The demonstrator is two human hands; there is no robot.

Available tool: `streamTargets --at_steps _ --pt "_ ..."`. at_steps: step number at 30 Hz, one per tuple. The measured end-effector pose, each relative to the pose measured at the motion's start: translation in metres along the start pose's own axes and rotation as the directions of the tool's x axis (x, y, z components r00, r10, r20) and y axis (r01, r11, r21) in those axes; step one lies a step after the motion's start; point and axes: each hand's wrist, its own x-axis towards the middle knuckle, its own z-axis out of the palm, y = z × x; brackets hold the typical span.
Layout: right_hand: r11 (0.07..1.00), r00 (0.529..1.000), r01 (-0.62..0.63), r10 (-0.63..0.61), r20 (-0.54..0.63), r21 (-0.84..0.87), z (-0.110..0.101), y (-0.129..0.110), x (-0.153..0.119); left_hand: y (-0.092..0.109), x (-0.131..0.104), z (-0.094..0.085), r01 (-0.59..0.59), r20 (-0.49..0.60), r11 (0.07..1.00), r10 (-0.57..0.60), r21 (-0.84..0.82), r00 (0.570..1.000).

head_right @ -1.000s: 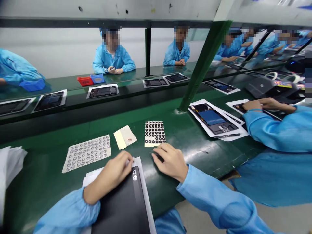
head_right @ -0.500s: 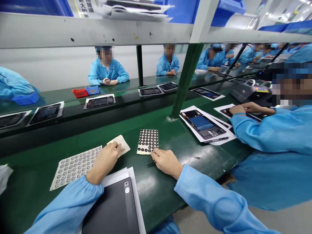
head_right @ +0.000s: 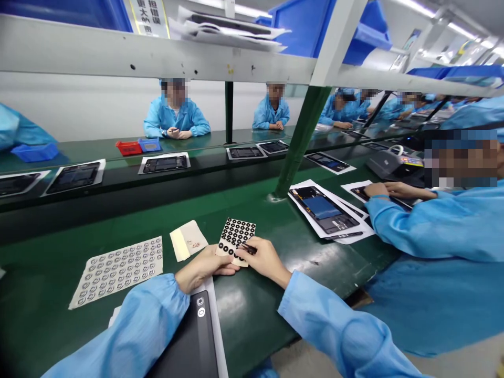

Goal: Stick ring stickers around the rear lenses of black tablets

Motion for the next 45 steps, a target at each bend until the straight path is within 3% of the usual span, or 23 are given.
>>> streamTargets --at_steps 4,8,11,13,15,17,19,21,22,24,26,28,32,35,37,40,42,45 --pt "0.998 0.998 -0.053 0.053 -0.014 0.017 0.006 0.008 0.011 -0.003 -0.001 0.003 -0.015 -0.017 0.999 0.015 -0.035 1.000" --pt "0.994 0.971 -0.098 0.087 -0.222 -0.039 0.002 0.005 0.020 -0.006 -0.002 0.012 -0.073 -0.066 0.997 0.073 0.008 0.995" --pt "0.993 0.929 -0.106 0.077 -0.361 -0.059 -0.007 -0.013 0.011 -0.003 -0.011 0.009 -0.126 -0.082 0.987 0.134 0.096 0.988" --pt "0.998 0.947 0.014 -0.033 -0.320 -0.060 -0.007 -0.034 -0.006 0.000 -0.026 -0.003 -0.165 -0.109 0.968 0.188 0.187 0.976" --pt "0.957 0.945 0.282 -0.288 -0.154 -0.061 -0.001 -0.056 -0.029 0.000 -0.049 -0.021 -0.202 -0.175 0.937 0.259 0.285 0.950" --pt "0.859 0.863 0.503 -0.505 0.008 -0.098 0.010 -0.075 -0.052 -0.008 -0.078 -0.038 -0.228 -0.235 0.829 0.389 0.510 0.891" --pt "0.795 0.809 0.588 -0.580 0.097 -0.153 0.020 -0.087 -0.068 -0.026 -0.107 -0.051 -0.194 -0.184 0.568 0.541 0.800 0.821" --pt "0.782 0.801 0.599 -0.582 0.139 -0.174 0.026 -0.092 -0.075 -0.050 -0.132 -0.058 -0.153 -0.064 0.290 0.619 0.945 0.783" --pt "0.782 0.801 0.598 -0.577 0.159 -0.177 0.028 -0.092 -0.075 -0.062 -0.142 -0.060 -0.152 -0.021 0.217 0.634 0.964 0.773" --pt "0.772 0.796 0.604 -0.572 0.198 -0.196 0.029 -0.093 -0.074 -0.084 -0.154 -0.061 -0.174 0.026 0.157 0.666 0.972 0.745" --pt "0.757 0.791 0.610 -0.563 0.237 -0.235 0.030 -0.097 -0.073 -0.097 -0.160 -0.061 -0.195 0.025 0.167 0.697 0.967 0.717" --pt "0.753 0.799 0.597 -0.529 0.285 -0.276 0.031 -0.105 -0.075 -0.101 -0.161 -0.059 -0.209 -0.006 0.222 0.699 0.952 0.715" --pt "0.774 0.833 0.535 -0.416 0.364 -0.339 0.029 -0.126 -0.079 -0.087 -0.159 -0.065 -0.246 -0.057 0.389 0.623 0.888 0.780" --pt "0.829 0.825 0.496 -0.358 0.438 -0.257 0.021 -0.134 -0.067 -0.069 -0.149 -0.090 -0.224 -0.090 0.448 0.579 0.866 0.810" --pt "0.874 0.814 0.457 -0.335 0.475 -0.167 0.021 -0.136 -0.046 -0.061 -0.138 -0.114 -0.101 -0.190 0.397 0.627 0.912 0.755" --pt "0.929 0.851 0.364 -0.302 0.429 -0.069 0.042 -0.140 -0.001 -0.061 -0.120 -0.146 0.099 -0.337 0.355 0.708 0.929 0.621" --pt "0.953 0.862 0.299 -0.249 0.441 -0.047 0.071 -0.146 0.030 -0.068 -0.112 -0.157 0.128 -0.365 0.365 0.712 0.922 0.600" --pt "0.965 0.889 0.239 -0.171 0.425 -0.111 0.121 -0.157 0.066 -0.078 -0.109 -0.162 0.126 -0.354 0.354 0.709 0.927 0.609"
